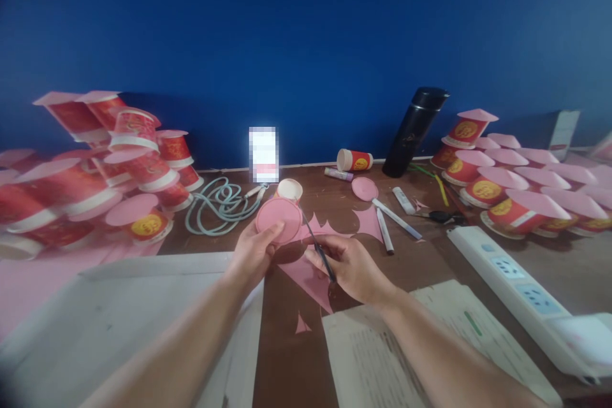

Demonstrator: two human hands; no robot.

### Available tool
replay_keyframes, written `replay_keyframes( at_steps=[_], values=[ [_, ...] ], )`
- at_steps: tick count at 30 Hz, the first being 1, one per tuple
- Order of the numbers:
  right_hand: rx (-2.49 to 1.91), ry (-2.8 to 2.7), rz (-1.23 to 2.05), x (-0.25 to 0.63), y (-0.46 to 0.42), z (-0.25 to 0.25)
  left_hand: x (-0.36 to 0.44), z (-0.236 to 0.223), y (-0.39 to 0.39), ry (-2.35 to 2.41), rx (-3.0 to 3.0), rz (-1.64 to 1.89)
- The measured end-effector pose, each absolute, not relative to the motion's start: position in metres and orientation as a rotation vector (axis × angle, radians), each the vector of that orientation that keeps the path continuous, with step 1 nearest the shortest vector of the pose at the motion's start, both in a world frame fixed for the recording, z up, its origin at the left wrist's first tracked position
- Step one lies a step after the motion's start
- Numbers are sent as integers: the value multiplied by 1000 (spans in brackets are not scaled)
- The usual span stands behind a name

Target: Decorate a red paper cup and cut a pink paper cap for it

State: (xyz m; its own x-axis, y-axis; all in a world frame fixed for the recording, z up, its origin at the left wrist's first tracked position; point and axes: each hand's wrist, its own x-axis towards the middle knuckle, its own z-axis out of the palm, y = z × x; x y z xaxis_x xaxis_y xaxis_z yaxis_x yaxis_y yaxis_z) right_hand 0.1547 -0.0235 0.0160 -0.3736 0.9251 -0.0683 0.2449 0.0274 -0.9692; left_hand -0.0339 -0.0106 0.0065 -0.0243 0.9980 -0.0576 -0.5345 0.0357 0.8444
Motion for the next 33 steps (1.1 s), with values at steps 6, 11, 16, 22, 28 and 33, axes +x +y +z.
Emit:
replay_keyframes(
  at_steps=[6,11,16,22,28,33],
  values=[
    [-1186,-1676,1382,156,-24,15,-34,7,-11,849,740,1406],
    [-1184,-1666,1395,156,-24,14,-34,6,-11,846,728,1404],
    [-1203,-1671,1380,155,-23,16,-35,5,-11,836,722,1402],
    [-1198,-1680,1384,155,-23,15,-35,6,-11,870,750,1390],
    [-1181,-1668,1400,156,-23,14,-35,5,-11,852,757,1383],
    [-1169,-1682,1392,157,-22,12,-36,5,-11,843,760,1384]
  ],
)
